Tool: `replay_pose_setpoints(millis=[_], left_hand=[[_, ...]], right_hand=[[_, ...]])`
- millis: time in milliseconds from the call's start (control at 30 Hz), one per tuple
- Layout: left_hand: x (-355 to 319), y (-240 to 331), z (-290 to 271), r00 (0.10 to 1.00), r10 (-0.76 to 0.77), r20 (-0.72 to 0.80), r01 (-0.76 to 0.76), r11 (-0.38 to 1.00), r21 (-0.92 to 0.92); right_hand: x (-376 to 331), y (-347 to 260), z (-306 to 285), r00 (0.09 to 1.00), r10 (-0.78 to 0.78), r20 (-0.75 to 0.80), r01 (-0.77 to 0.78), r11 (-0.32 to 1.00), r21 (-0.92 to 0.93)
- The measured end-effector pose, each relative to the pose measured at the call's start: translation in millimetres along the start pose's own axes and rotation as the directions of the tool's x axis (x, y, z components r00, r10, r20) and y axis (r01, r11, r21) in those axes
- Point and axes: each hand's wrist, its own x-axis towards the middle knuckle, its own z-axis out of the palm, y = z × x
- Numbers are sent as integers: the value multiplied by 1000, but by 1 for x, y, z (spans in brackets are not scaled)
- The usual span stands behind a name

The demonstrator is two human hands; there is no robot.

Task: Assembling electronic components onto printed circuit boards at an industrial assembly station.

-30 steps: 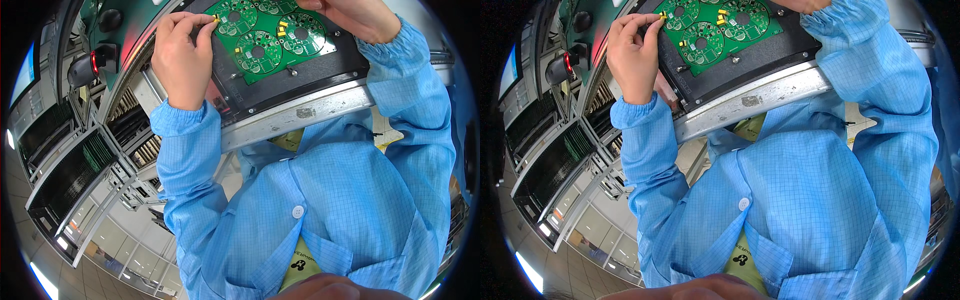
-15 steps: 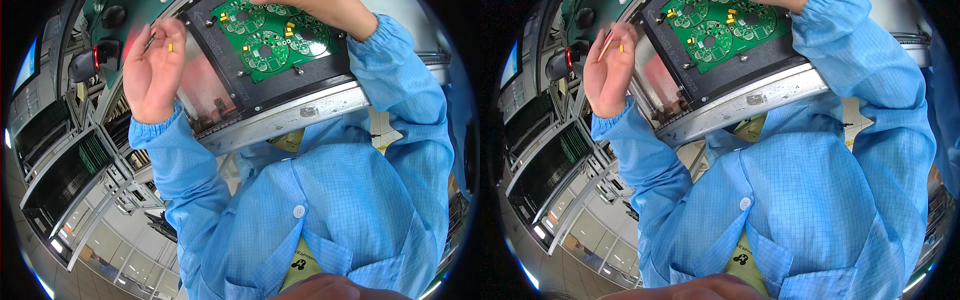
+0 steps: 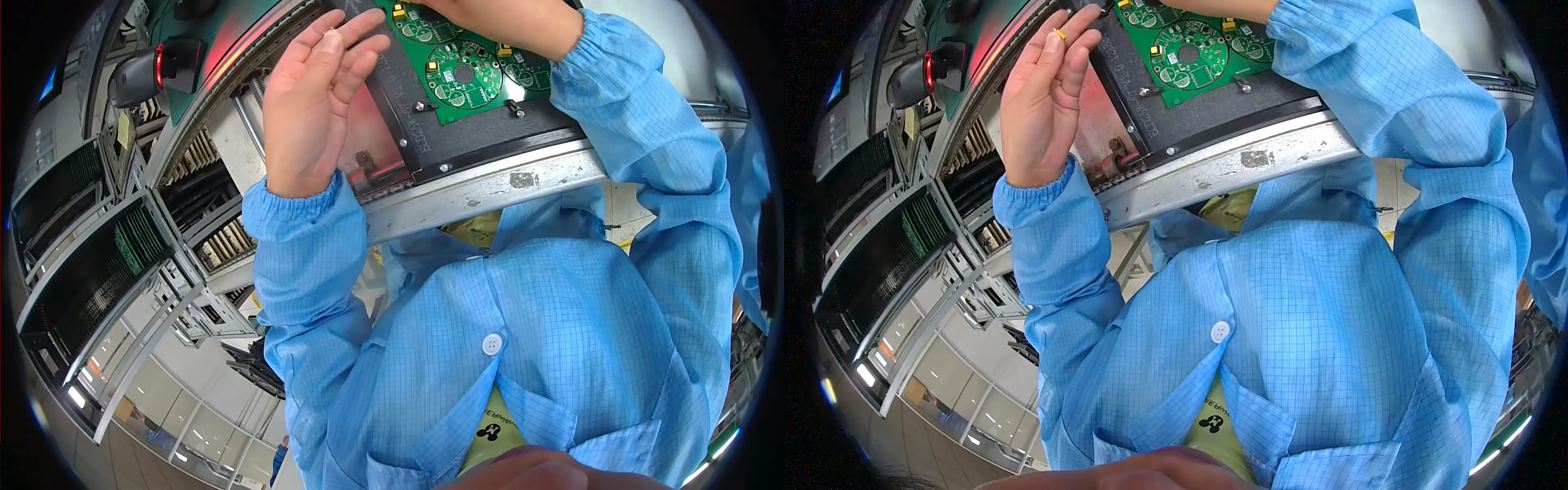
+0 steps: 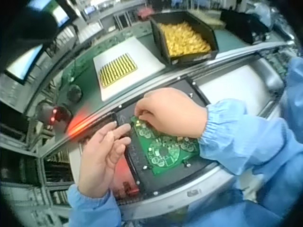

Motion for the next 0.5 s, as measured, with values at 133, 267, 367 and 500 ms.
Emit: replay_pose_setpoints(millis=[133, 267, 367, 500], left_hand=[[1, 0, 7, 998, 29, 54, -35, 993, 116], [0, -4, 9, 995, 74, 65, -83, 986, 145], [-1, -8, 12, 986, 146, 83, -165, 929, 331], [-8, -12, 10, 913, 373, 166, -381, 634, 673]], right_hand=[[-1, -1, 2, 1000, -4, -12, 4, 1000, -25], [0, -3, -5, 999, -36, 27, 39, 994, -99], [0, 5, -5, 998, 15, 63, -16, 1000, 5], [8, -2, -16, 867, 411, 282, -476, 515, 713]])
